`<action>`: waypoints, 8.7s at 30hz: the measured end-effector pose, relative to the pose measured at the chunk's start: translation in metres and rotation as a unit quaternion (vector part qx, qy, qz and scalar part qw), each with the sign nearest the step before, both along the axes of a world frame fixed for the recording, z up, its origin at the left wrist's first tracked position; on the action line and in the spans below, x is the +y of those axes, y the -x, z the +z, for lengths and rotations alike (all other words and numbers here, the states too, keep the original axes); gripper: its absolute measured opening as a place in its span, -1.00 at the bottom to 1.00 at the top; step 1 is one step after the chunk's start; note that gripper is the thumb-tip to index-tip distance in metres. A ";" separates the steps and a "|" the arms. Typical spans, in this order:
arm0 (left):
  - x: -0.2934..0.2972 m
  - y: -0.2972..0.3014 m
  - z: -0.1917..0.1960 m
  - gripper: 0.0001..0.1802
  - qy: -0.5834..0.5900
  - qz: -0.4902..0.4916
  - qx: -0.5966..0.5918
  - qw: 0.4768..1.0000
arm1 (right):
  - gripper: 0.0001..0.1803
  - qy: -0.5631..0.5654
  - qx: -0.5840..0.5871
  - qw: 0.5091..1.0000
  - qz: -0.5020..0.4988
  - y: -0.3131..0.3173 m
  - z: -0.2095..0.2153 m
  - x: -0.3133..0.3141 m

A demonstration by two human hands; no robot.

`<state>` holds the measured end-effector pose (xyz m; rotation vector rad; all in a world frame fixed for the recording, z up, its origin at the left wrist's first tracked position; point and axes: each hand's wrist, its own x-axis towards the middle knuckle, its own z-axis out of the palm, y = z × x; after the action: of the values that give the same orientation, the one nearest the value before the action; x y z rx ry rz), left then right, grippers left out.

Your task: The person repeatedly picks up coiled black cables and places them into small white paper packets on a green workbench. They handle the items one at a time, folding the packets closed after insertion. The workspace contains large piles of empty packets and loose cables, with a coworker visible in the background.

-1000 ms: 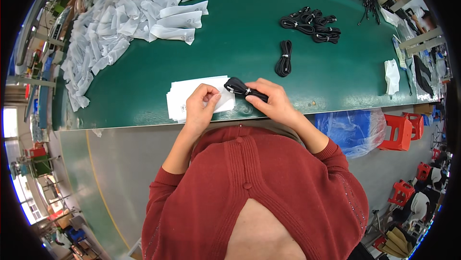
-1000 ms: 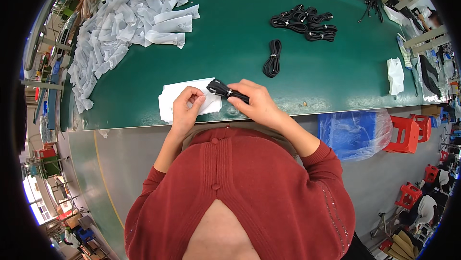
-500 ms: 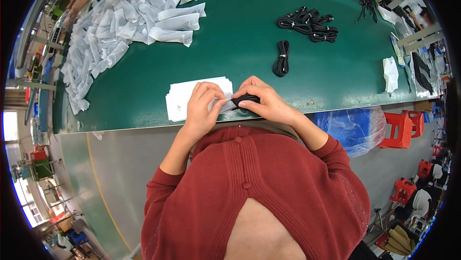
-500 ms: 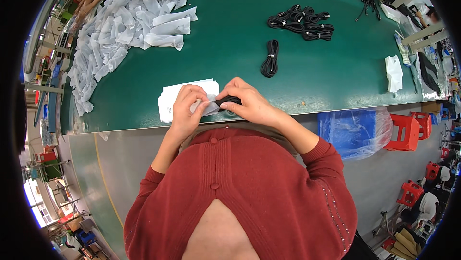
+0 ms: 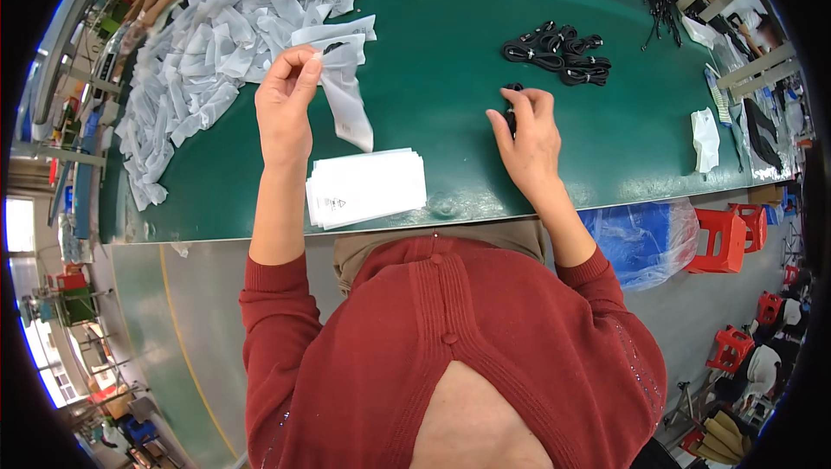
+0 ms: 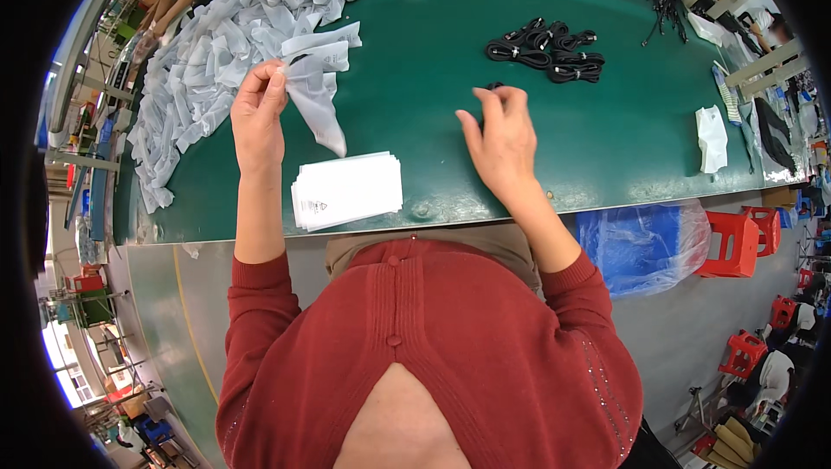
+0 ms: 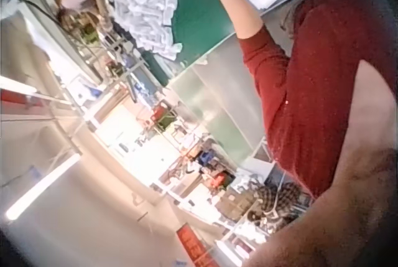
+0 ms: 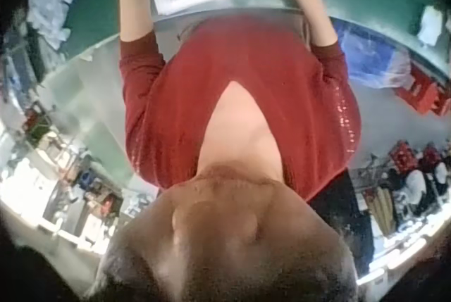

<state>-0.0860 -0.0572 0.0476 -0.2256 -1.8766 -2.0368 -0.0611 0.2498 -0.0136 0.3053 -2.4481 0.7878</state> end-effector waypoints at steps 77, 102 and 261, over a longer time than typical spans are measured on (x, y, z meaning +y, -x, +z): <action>0.008 -0.020 -0.003 -0.80 0.227 0.052 0.030 0.972 | -0.37 -0.266 0.025 0.963 -0.028 0.136 -0.058 0.077; 0.055 -0.101 -0.094 -0.94 0.207 -0.007 -0.162 0.965 | -0.65 0.228 -0.409 0.838 0.281 -0.040 -0.001 -0.007; 0.053 -0.096 -0.086 -0.94 0.246 -0.033 -0.126 0.961 | -0.52 -0.034 0.020 0.954 0.299 -0.050 -0.012 -0.020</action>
<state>0.0104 -0.0041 -0.0388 -0.1601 -2.5499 -1.6651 -0.0113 0.2297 -0.0261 1.1119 -2.3602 0.9206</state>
